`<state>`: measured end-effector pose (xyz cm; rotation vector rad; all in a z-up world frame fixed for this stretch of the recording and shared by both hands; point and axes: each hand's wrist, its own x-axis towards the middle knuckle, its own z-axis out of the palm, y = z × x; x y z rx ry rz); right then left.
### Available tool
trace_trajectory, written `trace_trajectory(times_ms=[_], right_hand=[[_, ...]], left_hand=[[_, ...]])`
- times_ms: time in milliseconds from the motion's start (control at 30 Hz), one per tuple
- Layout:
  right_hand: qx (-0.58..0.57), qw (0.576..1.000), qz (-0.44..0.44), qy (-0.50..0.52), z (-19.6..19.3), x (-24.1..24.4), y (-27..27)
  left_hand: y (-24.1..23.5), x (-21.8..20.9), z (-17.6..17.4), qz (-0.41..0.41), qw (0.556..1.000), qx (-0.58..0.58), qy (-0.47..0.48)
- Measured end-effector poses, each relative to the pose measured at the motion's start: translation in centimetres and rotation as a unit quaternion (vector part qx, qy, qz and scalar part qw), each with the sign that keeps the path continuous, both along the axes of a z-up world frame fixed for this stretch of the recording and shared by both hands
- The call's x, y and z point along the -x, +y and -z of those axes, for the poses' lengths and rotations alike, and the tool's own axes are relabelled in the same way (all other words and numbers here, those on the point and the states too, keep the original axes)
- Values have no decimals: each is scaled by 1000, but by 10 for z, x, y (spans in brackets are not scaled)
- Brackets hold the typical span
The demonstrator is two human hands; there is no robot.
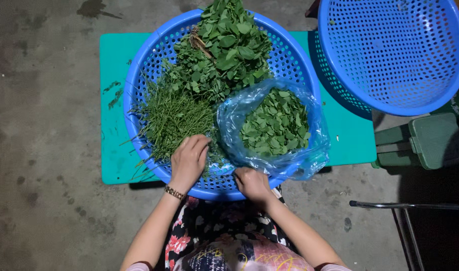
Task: The person sorts leafy green vegetables by hand, separating leaves from stems. They place the leaves into a plastic bag inside a blue basket and transfer the stems into a second blue basket. The process continues with repeated picking, separating, and placing of the greens.
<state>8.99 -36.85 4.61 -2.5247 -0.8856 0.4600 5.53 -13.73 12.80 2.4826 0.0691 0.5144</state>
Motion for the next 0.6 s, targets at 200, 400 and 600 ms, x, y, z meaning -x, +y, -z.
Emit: trace_trajectory(times_ms=[200, 400, 600], right_hand=[[-30, 997, -52, 39, -43, 0, 8], [-170, 984, -43, -37, -110, 13, -18], [-352, 923, 25, -157, -161, -6, -16]], left_hand=[[0, -20, -7, 38, 993, -94, 61], [24, 0, -30, -36, 987, 155, -9], [20, 10, -36, 54, 929, 363, 46]])
